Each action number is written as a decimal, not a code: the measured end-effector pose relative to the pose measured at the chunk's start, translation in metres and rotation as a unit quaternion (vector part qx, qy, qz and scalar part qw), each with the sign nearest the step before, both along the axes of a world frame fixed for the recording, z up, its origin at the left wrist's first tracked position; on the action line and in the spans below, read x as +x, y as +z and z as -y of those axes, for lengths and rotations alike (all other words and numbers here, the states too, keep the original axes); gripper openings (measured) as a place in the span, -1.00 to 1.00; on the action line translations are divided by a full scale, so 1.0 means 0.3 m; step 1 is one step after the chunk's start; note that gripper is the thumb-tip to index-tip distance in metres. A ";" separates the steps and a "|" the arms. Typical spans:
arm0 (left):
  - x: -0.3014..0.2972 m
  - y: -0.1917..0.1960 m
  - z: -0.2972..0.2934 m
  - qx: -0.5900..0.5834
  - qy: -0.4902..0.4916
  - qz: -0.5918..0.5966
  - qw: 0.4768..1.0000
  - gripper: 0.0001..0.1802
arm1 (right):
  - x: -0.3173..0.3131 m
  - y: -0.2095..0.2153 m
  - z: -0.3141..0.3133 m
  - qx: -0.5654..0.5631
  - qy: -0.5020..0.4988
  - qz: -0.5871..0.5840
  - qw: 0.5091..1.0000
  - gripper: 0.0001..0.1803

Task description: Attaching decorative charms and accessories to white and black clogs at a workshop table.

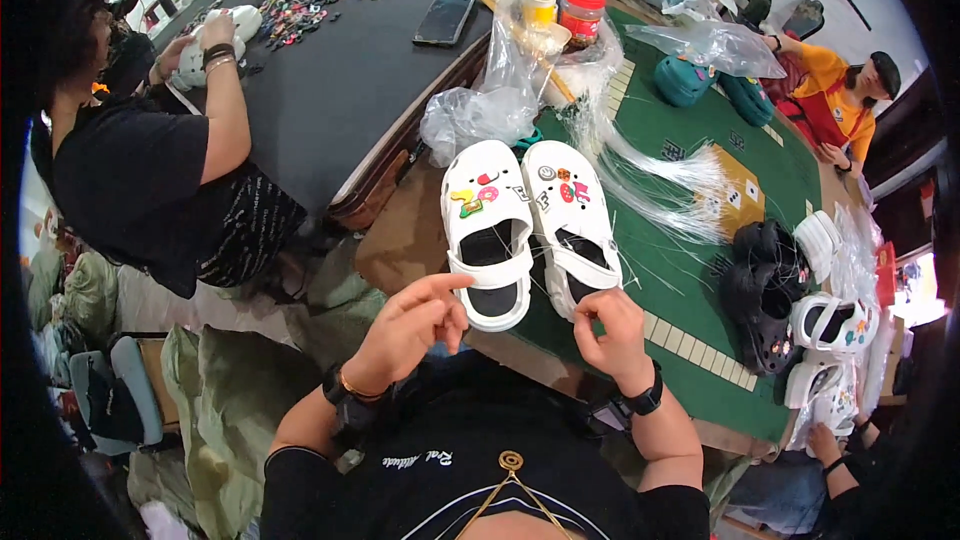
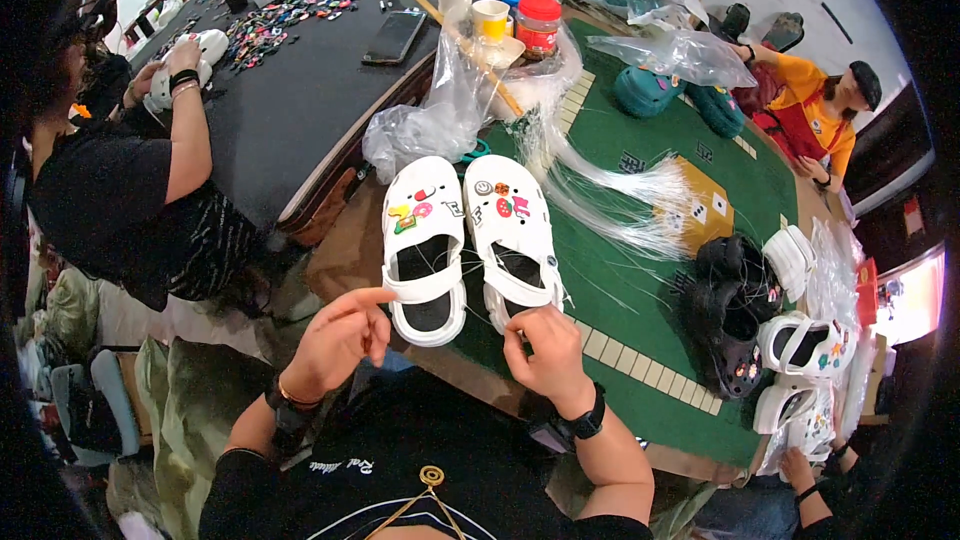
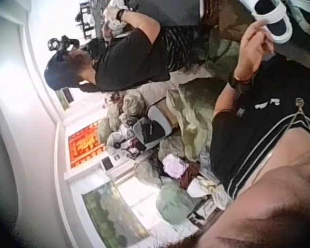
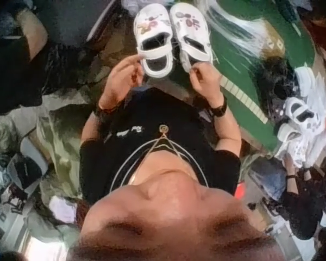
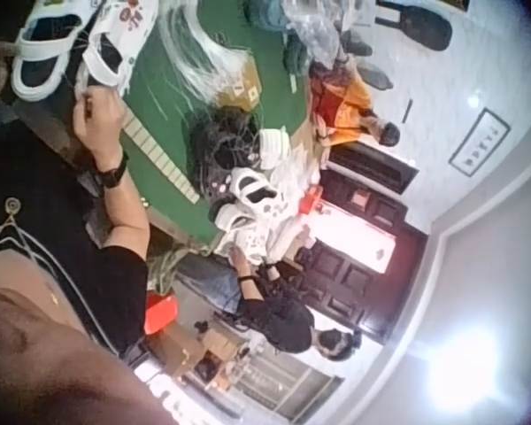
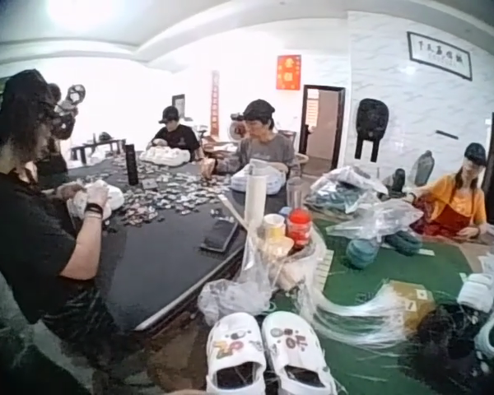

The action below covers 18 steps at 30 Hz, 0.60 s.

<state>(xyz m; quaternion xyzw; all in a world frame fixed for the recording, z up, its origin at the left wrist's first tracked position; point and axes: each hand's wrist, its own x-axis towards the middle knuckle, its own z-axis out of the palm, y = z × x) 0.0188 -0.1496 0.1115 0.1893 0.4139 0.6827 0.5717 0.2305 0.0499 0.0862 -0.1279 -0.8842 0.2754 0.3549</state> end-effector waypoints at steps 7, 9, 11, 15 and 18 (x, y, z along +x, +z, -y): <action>-0.041 0.141 -0.133 -0.120 -0.006 -0.336 0.934 -0.70 | 0.010 -0.006 -0.004 0.024 0.013 0.003 1.000 -0.81; -0.057 0.125 -0.173 -0.061 0.045 -0.386 0.920 -0.69 | 0.013 -0.009 -0.005 0.028 0.015 0.005 0.999 -0.81; -0.083 0.167 -0.212 -0.095 -0.003 -0.466 0.880 -0.70 | 0.017 -0.008 -0.001 0.015 0.019 0.018 1.000 -0.82; -0.093 0.187 -0.248 -0.043 -0.019 -0.405 0.913 -0.68 | 0.019 -0.005 0.000 0.010 0.022 0.021 0.999 -0.82; -0.059 0.216 -0.240 -0.048 -0.001 -0.382 0.923 -0.69 | 0.020 -0.011 -0.009 0.013 0.019 0.026 0.999 -0.82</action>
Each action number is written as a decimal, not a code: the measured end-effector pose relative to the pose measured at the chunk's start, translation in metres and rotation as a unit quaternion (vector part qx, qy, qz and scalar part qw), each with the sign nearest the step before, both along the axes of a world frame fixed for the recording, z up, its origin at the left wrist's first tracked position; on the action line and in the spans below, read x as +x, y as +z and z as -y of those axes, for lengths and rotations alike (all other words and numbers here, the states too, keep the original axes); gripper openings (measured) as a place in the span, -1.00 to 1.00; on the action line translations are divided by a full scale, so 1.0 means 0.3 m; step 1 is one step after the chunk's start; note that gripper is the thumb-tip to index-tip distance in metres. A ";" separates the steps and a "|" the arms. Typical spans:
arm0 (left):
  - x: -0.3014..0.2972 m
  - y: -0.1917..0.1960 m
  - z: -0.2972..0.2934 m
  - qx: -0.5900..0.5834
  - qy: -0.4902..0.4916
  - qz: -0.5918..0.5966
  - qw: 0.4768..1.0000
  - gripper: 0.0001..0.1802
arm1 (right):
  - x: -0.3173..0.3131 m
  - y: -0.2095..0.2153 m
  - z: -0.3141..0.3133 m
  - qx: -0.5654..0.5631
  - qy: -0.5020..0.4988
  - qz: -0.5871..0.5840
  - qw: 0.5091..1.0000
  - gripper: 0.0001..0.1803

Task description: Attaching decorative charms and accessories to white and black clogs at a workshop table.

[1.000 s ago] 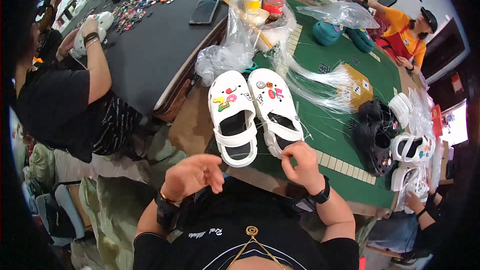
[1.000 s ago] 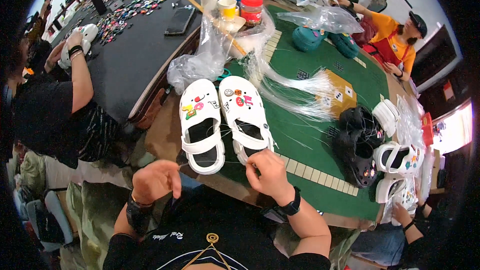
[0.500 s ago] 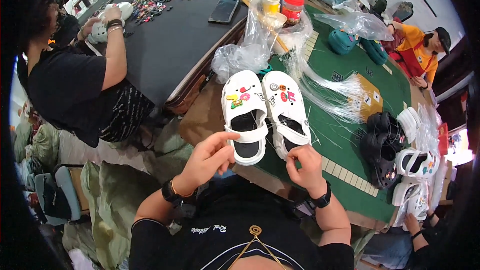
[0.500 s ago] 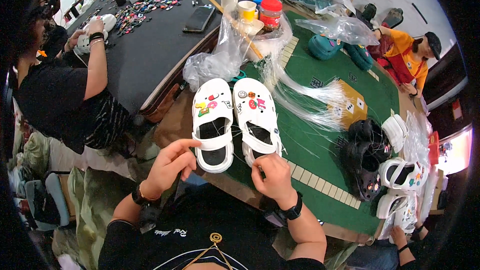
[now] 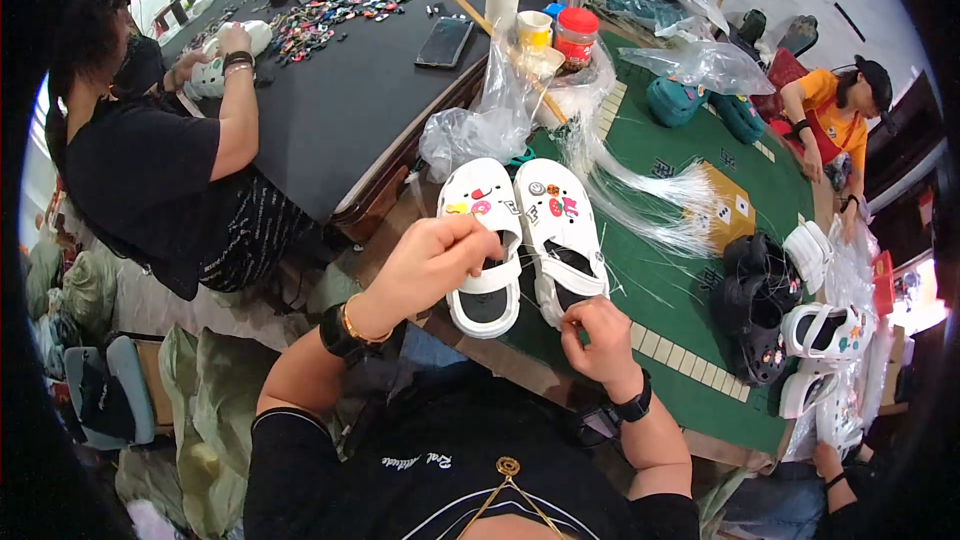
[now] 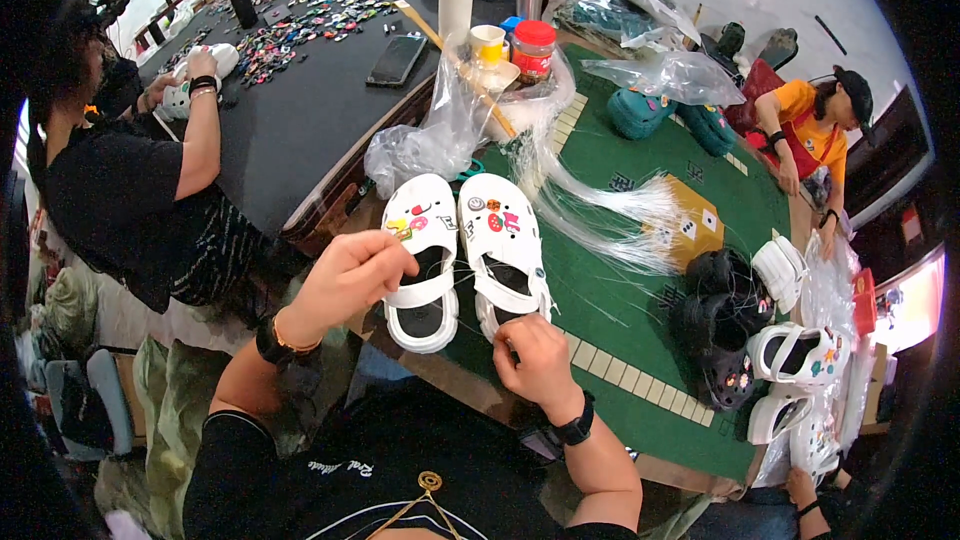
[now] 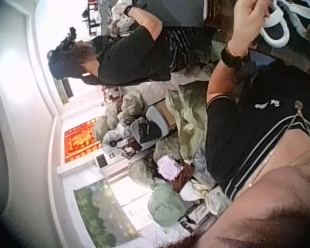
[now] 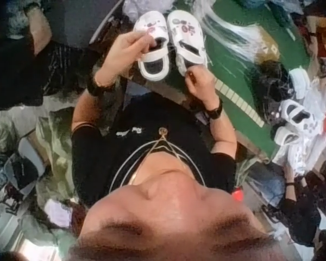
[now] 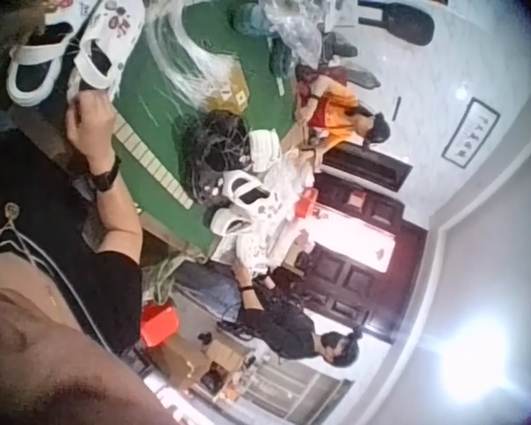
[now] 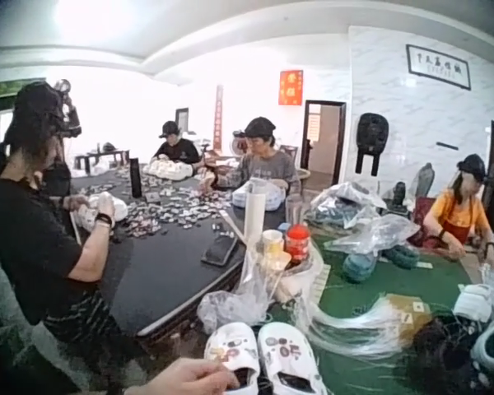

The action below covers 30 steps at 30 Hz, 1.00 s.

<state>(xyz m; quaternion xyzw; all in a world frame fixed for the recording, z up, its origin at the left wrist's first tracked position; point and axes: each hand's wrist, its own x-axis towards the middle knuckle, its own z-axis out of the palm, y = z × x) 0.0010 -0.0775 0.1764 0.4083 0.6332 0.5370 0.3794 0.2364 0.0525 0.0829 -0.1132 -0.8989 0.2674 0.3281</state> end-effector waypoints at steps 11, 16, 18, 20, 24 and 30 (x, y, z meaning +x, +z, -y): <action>0.132 -0.226 0.170 -0.319 -0.234 0.255 0.882 -0.56 | -0.007 0.003 -0.003 -0.014 0.009 -0.009 1.000 -0.84; 0.134 -0.247 0.143 -0.338 -0.217 0.296 0.867 -0.54 | -0.002 0.004 0.002 -0.011 0.007 -0.005 1.000 -0.84; 0.111 -0.233 0.119 -0.326 -0.183 0.334 0.865 -0.54 | 0.003 0.004 0.005 -0.012 0.007 0.009 1.000 -0.82; 0.091 -0.234 0.107 -0.316 -0.160 0.336 0.873 -0.54 | -0.002 0.003 0.004 -0.013 0.006 0.012 1.000 -0.82; 0.071 -0.211 0.101 -0.278 -0.104 0.290 0.910 -0.54 | -0.023 0.015 0.012 -0.006 -0.014 0.000 1.000 -0.83; 0.062 -0.196 0.122 -0.215 -0.022 0.167 0.962 -0.66 | -0.051 0.004 0.008 0.038 -0.065 0.027 0.997 -0.84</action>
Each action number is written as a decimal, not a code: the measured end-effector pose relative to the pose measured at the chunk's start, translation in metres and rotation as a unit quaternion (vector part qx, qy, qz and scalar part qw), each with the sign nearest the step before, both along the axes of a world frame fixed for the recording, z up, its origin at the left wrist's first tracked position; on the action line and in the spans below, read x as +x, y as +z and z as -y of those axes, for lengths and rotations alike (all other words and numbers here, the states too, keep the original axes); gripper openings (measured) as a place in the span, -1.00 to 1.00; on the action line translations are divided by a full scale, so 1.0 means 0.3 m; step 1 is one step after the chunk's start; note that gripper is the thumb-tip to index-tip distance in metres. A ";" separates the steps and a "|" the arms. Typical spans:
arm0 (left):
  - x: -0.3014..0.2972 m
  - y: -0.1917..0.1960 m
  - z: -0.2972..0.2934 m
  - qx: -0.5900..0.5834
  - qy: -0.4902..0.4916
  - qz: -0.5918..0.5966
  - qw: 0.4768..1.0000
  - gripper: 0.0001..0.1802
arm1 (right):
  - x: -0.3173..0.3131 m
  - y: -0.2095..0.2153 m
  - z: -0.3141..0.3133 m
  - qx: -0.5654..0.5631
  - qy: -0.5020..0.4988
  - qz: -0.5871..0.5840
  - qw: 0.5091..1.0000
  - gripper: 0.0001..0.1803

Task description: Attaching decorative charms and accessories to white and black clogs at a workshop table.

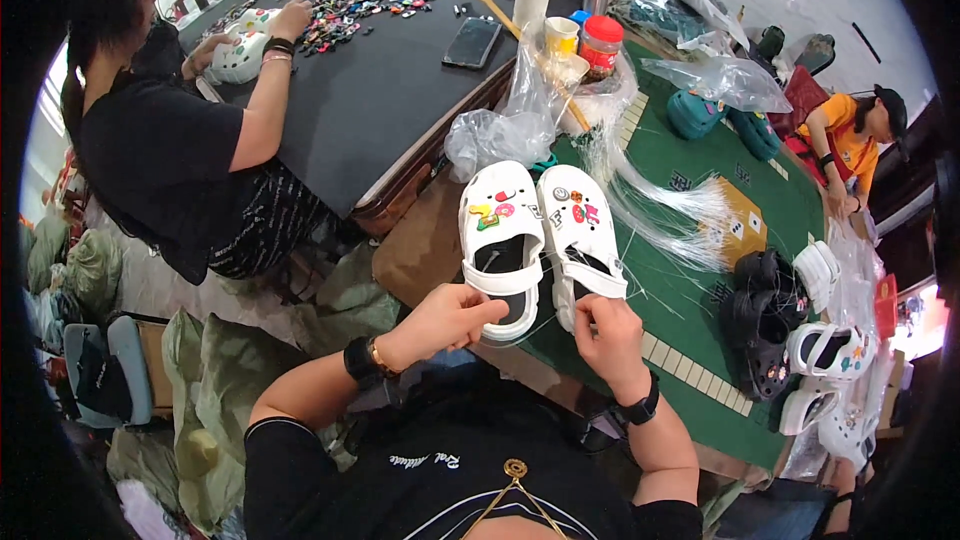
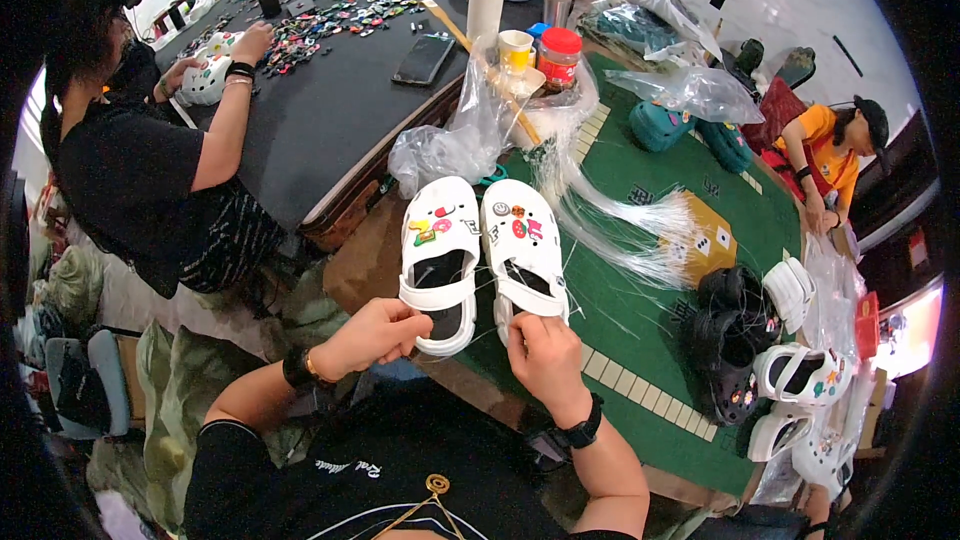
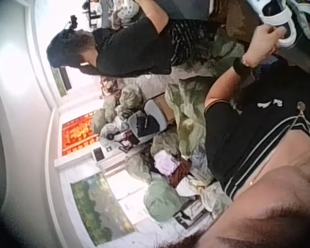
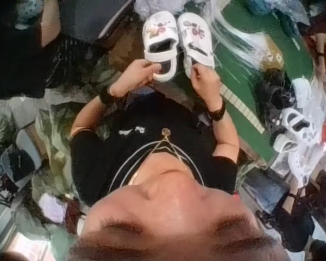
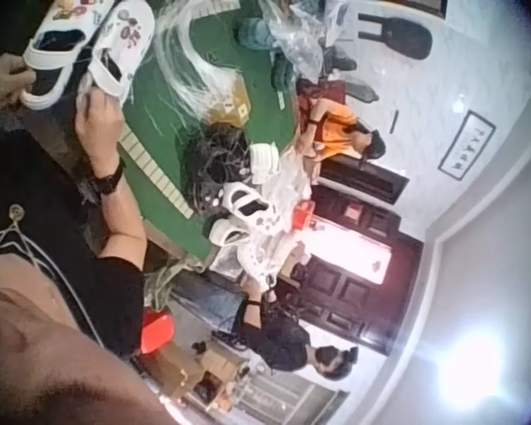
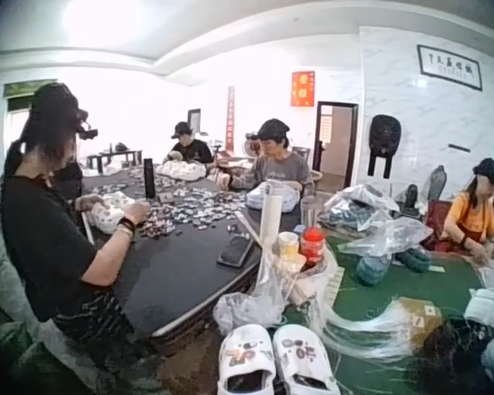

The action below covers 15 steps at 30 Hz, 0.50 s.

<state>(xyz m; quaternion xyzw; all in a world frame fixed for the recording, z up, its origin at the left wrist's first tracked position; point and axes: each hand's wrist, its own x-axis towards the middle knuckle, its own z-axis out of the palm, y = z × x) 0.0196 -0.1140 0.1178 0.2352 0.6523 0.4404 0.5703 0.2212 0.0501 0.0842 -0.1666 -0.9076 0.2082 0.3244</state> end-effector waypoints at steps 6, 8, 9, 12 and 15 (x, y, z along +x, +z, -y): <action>-0.059 -0.100 0.077 0.074 0.105 -0.004 0.992 -0.56 | -0.010 -0.028 0.009 0.033 -0.024 -0.008 0.999 -0.85; -0.073 -0.098 0.078 0.080 0.115 -0.012 0.990 -0.56 | -0.010 -0.031 0.010 0.043 -0.028 -0.005 0.999 -0.84; -0.079 -0.097 0.077 0.087 0.125 -0.020 0.988 -0.57 | -0.010 -0.032 0.011 0.042 -0.028 -0.004 0.999 -0.84; -0.071 -0.099 0.061 0.144 0.157 -0.152 0.965 -0.66 | -0.014 -0.036 0.013 0.037 -0.026 0.001 0.999 -0.85; -0.075 -0.054 0.056 0.189 0.160 -0.284 0.926 -0.75 | -0.013 -0.033 0.014 0.033 -0.033 0.002 0.999 -0.85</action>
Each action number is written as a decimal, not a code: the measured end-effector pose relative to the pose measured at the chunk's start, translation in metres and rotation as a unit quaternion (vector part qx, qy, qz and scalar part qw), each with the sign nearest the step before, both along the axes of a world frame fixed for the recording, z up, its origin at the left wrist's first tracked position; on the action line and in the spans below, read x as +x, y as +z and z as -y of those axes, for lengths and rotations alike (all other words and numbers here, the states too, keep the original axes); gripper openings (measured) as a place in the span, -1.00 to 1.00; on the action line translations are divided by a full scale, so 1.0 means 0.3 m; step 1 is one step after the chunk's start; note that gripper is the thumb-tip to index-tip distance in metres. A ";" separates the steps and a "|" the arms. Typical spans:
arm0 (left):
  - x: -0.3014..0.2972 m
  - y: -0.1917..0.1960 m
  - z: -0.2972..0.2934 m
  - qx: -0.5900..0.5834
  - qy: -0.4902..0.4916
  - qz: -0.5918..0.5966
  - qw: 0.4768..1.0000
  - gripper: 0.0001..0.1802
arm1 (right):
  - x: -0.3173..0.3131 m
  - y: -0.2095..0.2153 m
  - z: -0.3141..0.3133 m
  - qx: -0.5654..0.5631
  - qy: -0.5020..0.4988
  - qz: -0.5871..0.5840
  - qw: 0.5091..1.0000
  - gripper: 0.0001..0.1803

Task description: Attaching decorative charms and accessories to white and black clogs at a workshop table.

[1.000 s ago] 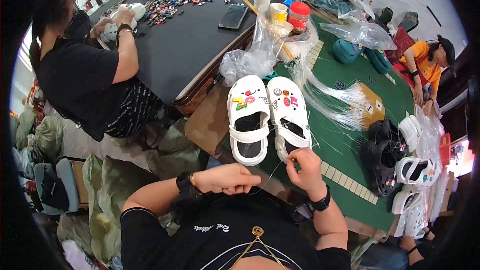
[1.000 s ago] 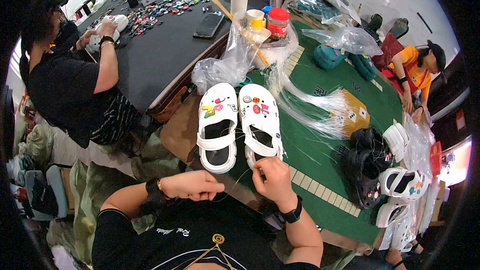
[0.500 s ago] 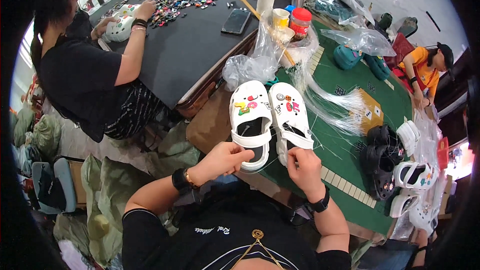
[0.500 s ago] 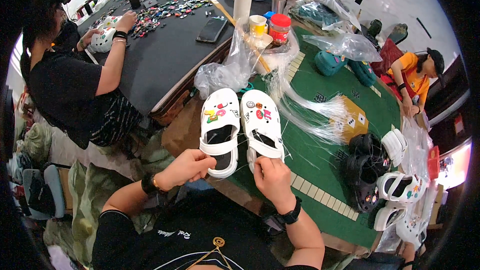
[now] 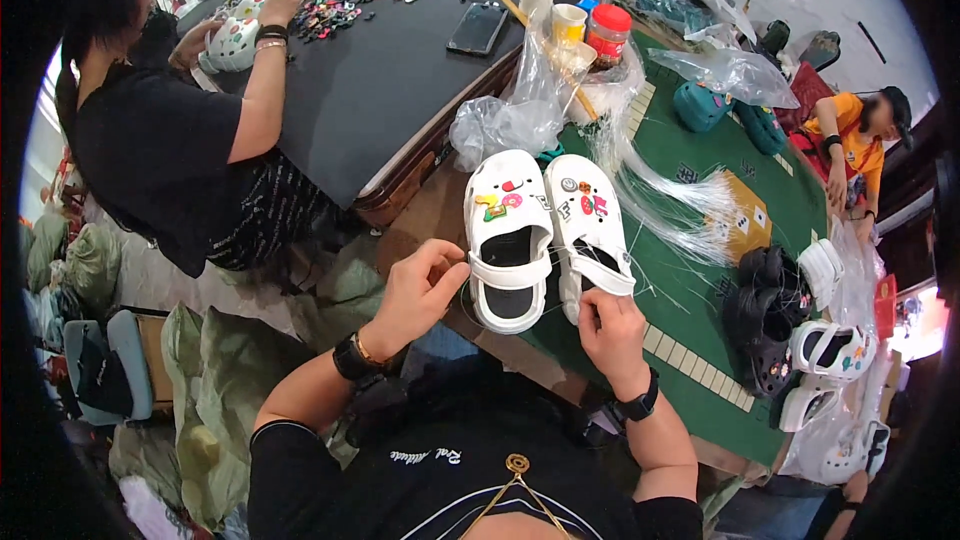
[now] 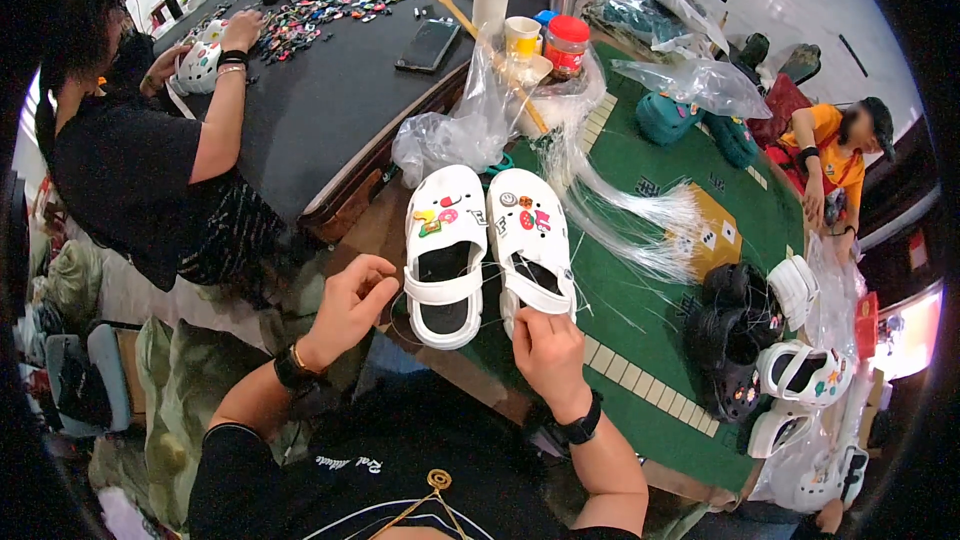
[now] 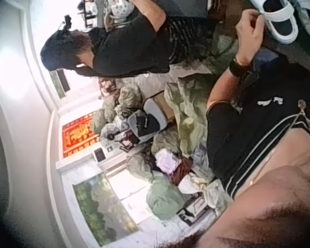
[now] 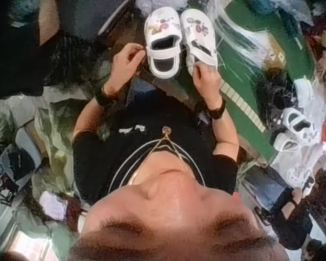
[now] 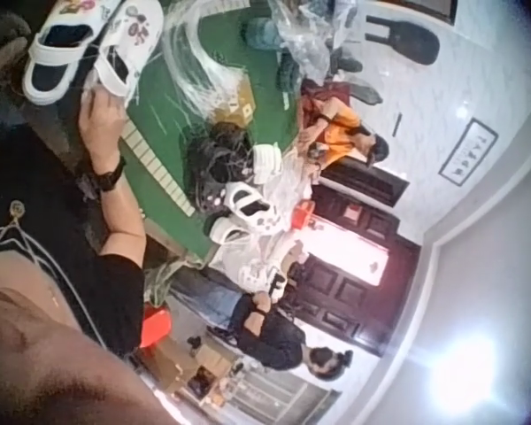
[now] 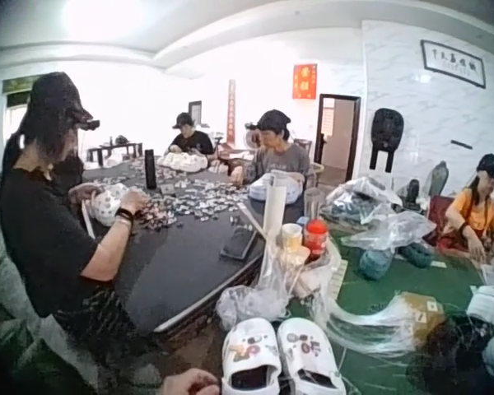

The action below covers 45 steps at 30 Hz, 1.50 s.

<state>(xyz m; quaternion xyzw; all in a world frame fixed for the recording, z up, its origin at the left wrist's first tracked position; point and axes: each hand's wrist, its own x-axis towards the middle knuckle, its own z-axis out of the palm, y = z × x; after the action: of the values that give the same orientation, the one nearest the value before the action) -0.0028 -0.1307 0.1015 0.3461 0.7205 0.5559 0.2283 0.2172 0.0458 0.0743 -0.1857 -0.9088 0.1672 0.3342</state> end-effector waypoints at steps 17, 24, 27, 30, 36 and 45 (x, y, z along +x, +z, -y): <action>0.038 -0.020 -0.009 -0.088 -0.101 0.341 0.930 -0.76 | -0.004 0.004 0.003 -0.007 0.010 -0.002 1.000 -0.86; 0.048 -0.046 -0.015 0.001 -0.077 0.476 0.876 -0.78 | -0.013 0.004 0.005 -0.013 0.000 -0.033 0.999 -0.84; 0.051 -0.033 0.003 0.012 -0.062 0.479 0.875 -0.78 | -0.005 0.004 0.005 -0.018 0.003 -0.033 0.999 -0.85; 0.048 -0.032 0.023 0.012 -0.042 0.463 0.885 -0.78 | 0.001 -0.003 0.003 -0.010 -0.006 -0.024 1.000 -0.85; -0.013 -0.044 0.016 0.018 0.004 0.305 0.952 -0.75 | -0.005 -0.023 -0.001 -0.018 -0.011 -0.031 0.999 -0.85; -0.182 -0.075 -0.114 -0.066 0.002 0.124 0.990 -0.66 | 0.028 0.038 0.010 0.050 0.034 0.019 0.998 -0.69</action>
<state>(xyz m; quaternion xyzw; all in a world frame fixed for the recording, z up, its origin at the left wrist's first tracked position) -0.0574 -0.0964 0.0790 0.2571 0.7225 0.5463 0.3368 0.2256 0.0427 0.0855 -0.1410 -0.9279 0.1293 0.3200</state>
